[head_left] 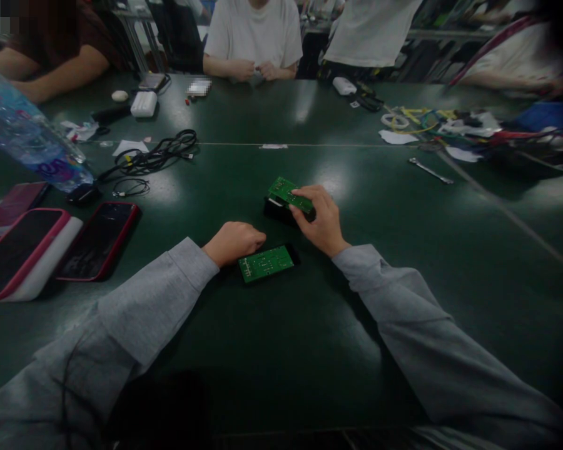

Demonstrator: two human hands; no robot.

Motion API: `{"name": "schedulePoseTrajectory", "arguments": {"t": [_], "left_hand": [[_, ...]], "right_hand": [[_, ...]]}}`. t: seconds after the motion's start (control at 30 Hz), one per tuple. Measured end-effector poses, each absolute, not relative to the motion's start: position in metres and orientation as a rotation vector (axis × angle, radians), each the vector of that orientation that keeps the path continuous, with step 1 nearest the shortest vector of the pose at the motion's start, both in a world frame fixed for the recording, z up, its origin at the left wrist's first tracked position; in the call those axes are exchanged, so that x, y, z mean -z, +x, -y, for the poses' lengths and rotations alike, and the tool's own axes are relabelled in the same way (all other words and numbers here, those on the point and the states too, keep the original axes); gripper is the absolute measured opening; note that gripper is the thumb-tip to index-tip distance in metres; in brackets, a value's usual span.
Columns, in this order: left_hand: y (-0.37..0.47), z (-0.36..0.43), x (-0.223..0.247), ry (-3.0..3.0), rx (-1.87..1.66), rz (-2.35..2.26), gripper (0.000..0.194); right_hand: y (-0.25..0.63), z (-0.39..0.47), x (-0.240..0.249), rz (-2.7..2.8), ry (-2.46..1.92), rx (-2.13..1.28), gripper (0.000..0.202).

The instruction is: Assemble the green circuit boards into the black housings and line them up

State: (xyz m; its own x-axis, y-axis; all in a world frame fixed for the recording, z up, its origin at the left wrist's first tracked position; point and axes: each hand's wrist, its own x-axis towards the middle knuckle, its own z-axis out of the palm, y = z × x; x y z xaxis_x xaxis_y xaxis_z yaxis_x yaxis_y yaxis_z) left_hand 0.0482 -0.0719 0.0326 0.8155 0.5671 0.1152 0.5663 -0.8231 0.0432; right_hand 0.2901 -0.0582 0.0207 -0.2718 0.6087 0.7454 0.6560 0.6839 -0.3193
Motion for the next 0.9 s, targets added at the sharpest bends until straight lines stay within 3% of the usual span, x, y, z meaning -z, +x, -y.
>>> {"name": "schedulePoseTrajectory", "arguments": {"t": [0.9], "left_hand": [[0.0480, 0.0714, -0.0304, 3.003, -0.200, -0.932, 0.027]], "right_hand": [[0.2887, 0.0612, -0.0231, 2.008, -0.987, 0.065, 0.025]]}}
